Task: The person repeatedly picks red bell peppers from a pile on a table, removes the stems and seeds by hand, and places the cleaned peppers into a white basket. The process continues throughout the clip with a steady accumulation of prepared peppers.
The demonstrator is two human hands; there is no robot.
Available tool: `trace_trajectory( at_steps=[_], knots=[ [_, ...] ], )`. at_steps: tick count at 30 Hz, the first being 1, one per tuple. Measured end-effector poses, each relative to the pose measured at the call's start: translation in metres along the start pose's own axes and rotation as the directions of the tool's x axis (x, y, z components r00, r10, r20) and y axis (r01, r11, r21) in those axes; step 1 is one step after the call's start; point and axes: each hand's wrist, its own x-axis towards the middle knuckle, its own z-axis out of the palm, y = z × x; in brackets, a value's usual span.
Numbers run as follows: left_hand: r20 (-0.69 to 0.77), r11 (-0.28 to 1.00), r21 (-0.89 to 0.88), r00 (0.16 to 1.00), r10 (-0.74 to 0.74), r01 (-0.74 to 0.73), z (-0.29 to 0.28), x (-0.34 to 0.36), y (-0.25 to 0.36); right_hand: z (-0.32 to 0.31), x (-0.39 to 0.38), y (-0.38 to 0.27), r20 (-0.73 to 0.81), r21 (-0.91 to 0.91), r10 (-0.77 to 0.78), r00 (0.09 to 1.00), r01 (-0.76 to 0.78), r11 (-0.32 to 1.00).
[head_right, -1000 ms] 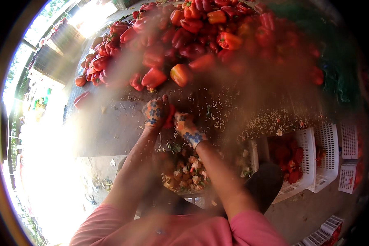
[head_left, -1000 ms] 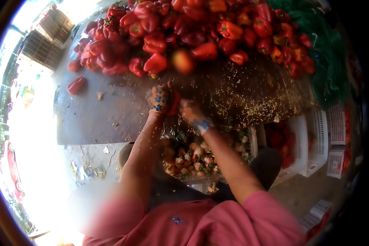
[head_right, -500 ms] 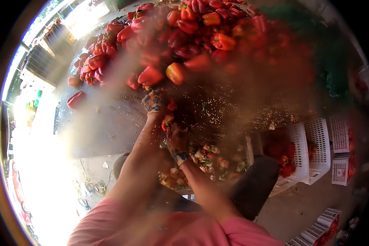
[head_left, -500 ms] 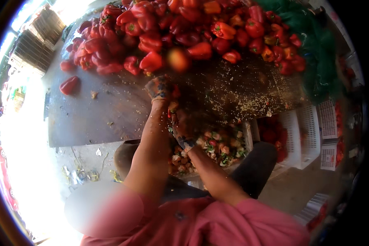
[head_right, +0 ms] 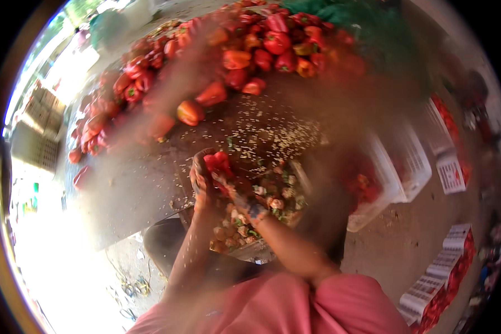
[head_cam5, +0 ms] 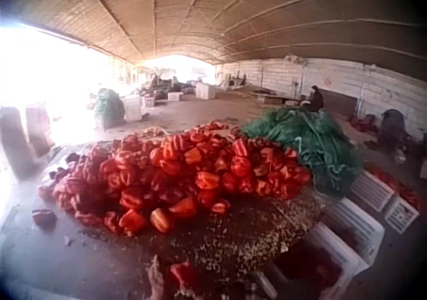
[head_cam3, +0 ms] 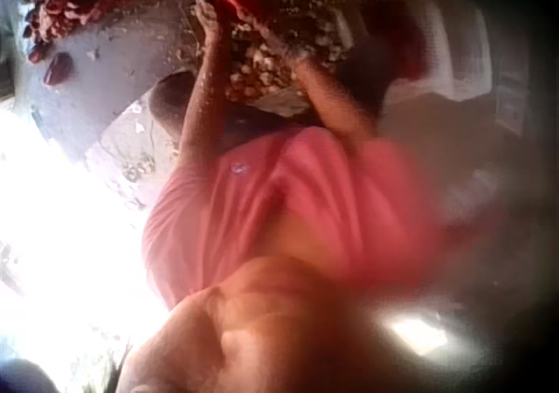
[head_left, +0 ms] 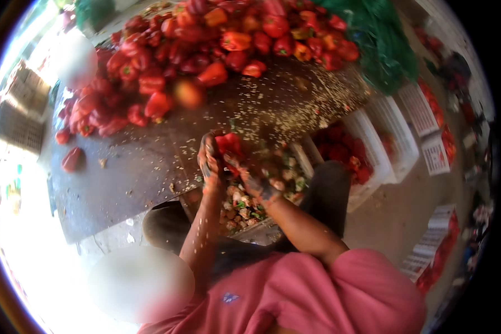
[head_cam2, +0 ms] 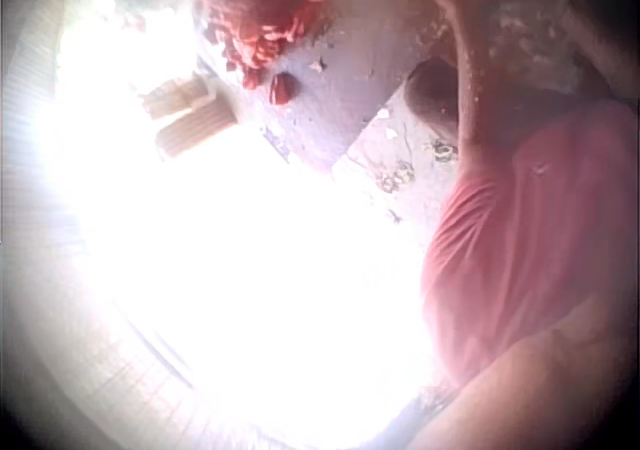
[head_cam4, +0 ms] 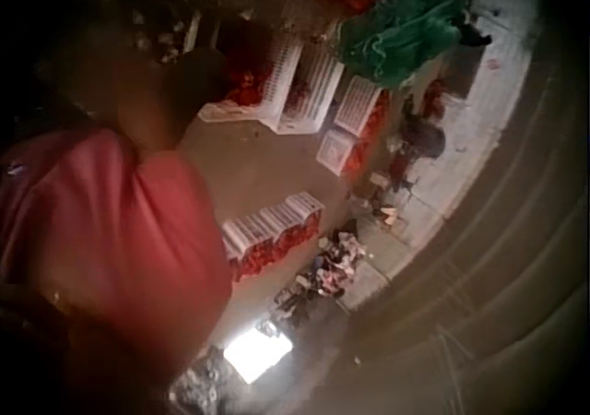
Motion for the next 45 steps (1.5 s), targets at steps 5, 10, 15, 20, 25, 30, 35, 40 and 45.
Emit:
trace_trajectory(
  at_steps=[5, 10, 15, 20, 25, 30, 35, 40, 45],
  knots=[
    [0.096, 0.994, -0.004, 0.99, -0.108, 0.108, 0.015, -0.026, 0.023, -0.022, 0.003, 0.016, -0.029, -0.57, -0.428, 0.903, 0.337, 0.75],
    [0.011, 0.615, -0.752, 0.937, -0.349, 0.237, 0.068, 0.016, 0.007, -0.035, -0.016, -0.059, -0.152, -0.228, -0.294, 0.944, 0.256, 0.94],
    [0.1, 0.477, -0.838, 0.934, -0.344, 0.265, 0.116, 0.036, 0.044, -0.162, -0.049, -0.143, -0.452, -0.039, -0.368, 0.813, 0.394, 0.918],
    [0.417, 0.994, -0.103, 0.906, 0.071, -0.031, 0.169, 0.061, -0.02, -0.379, -0.11, -0.206, -0.269, -0.861, -0.616, 0.74, 0.101, 0.498],
    [-0.093, 0.287, 0.957, 0.897, 0.432, -0.039, 0.033, 0.176, 0.026, -0.416, -0.164, -0.193, -0.349, -0.896, -0.644, 0.681, -0.043, 0.441],
    [-0.081, 0.068, 0.995, 0.97, 0.229, 0.067, -0.08, 0.213, -0.008, -0.278, -0.046, -0.145, -0.129, -0.828, -0.431, 0.893, 0.143, 0.542],
    [0.421, 0.229, 0.837, 0.852, 0.311, -0.497, -0.061, 0.11, -0.013, -0.062, 0.059, -0.04, 0.22, -0.704, 0.021, 0.975, 0.143, 0.696],
    [0.373, 0.458, 0.732, 0.859, 0.35, -0.504, -0.048, 0.039, 0.005, -0.017, 0.09, 0.044, 0.277, -0.907, 0.029, 0.96, 0.251, 0.338],
    [0.158, 0.216, 0.955, 0.965, 0.209, -0.203, -0.015, 0.074, -0.019, -0.041, 0.106, 0.08, 0.336, -0.941, 0.075, 0.939, 0.338, -0.02]
  ],
)
